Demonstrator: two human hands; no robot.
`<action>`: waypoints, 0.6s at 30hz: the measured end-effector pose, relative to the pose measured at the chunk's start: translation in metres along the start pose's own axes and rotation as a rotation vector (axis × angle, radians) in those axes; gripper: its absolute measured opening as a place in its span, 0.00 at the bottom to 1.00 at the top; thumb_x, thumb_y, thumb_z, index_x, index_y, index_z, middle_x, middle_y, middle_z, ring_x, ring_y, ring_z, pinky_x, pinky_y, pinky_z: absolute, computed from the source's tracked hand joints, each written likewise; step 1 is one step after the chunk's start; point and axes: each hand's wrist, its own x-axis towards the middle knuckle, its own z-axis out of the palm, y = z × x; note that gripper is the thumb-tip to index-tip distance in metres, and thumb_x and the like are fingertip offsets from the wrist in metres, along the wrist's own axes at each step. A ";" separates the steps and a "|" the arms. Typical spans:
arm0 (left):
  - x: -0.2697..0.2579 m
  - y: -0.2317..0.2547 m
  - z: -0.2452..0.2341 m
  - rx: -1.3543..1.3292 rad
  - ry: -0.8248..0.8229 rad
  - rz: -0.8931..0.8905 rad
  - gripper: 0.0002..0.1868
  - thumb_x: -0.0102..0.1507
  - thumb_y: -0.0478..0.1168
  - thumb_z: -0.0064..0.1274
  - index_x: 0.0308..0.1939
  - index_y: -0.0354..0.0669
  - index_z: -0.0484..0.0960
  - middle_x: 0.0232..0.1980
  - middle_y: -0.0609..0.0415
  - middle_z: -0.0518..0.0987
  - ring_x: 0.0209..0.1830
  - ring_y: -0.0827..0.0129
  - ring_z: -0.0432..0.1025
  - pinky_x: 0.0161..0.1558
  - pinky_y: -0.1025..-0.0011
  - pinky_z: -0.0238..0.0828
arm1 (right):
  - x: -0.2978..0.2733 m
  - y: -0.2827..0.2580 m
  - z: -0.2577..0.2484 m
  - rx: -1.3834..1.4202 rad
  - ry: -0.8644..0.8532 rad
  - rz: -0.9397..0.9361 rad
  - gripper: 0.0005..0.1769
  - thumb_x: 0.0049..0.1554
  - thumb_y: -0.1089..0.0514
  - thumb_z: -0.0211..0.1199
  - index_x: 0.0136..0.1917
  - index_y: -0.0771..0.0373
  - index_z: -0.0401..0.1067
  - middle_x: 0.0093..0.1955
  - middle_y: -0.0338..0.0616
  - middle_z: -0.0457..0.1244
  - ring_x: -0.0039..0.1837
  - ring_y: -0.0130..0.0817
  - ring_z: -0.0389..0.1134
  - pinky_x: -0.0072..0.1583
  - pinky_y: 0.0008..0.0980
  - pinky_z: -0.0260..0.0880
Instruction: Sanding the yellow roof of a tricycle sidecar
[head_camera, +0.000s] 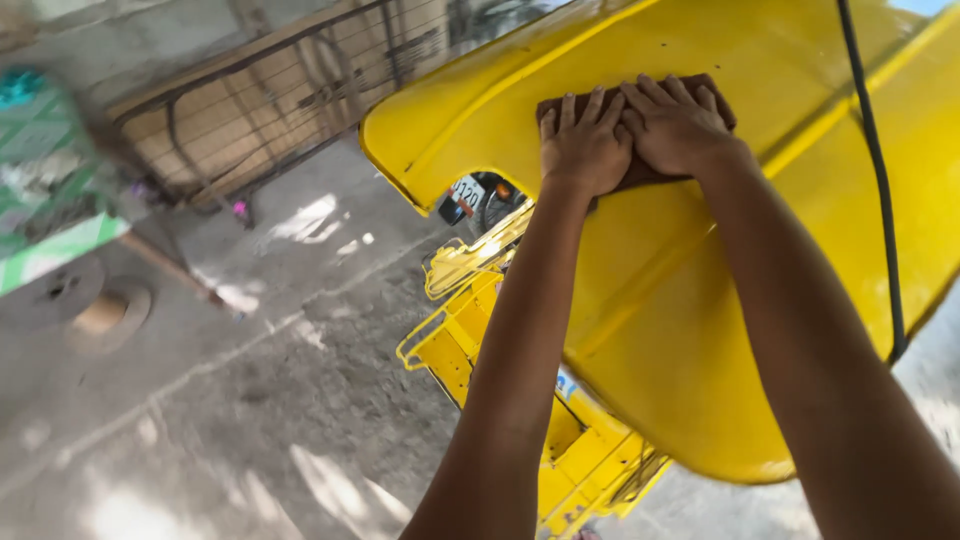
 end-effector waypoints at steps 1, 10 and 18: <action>-0.006 -0.010 -0.004 -0.006 -0.007 0.030 0.32 0.69 0.56 0.28 0.79 0.66 0.57 0.84 0.61 0.51 0.84 0.53 0.42 0.79 0.48 0.31 | -0.003 -0.011 0.002 -0.001 0.002 0.031 0.34 0.66 0.39 0.32 0.83 0.45 0.46 0.88 0.36 0.36 0.86 0.48 0.34 0.80 0.55 0.32; -0.067 -0.121 -0.005 -0.089 0.036 0.175 0.31 0.70 0.58 0.31 0.79 0.69 0.56 0.84 0.62 0.50 0.85 0.53 0.42 0.79 0.47 0.33 | -0.035 -0.139 0.014 0.054 0.073 0.149 0.36 0.66 0.40 0.36 0.84 0.47 0.45 0.87 0.39 0.38 0.86 0.47 0.35 0.79 0.61 0.32; -0.050 -0.149 -0.007 -0.142 0.001 0.180 0.32 0.70 0.58 0.31 0.80 0.68 0.53 0.85 0.62 0.47 0.85 0.52 0.39 0.78 0.45 0.33 | -0.008 -0.159 0.014 0.056 0.061 0.182 0.36 0.65 0.39 0.37 0.84 0.47 0.44 0.87 0.39 0.37 0.85 0.47 0.34 0.78 0.62 0.30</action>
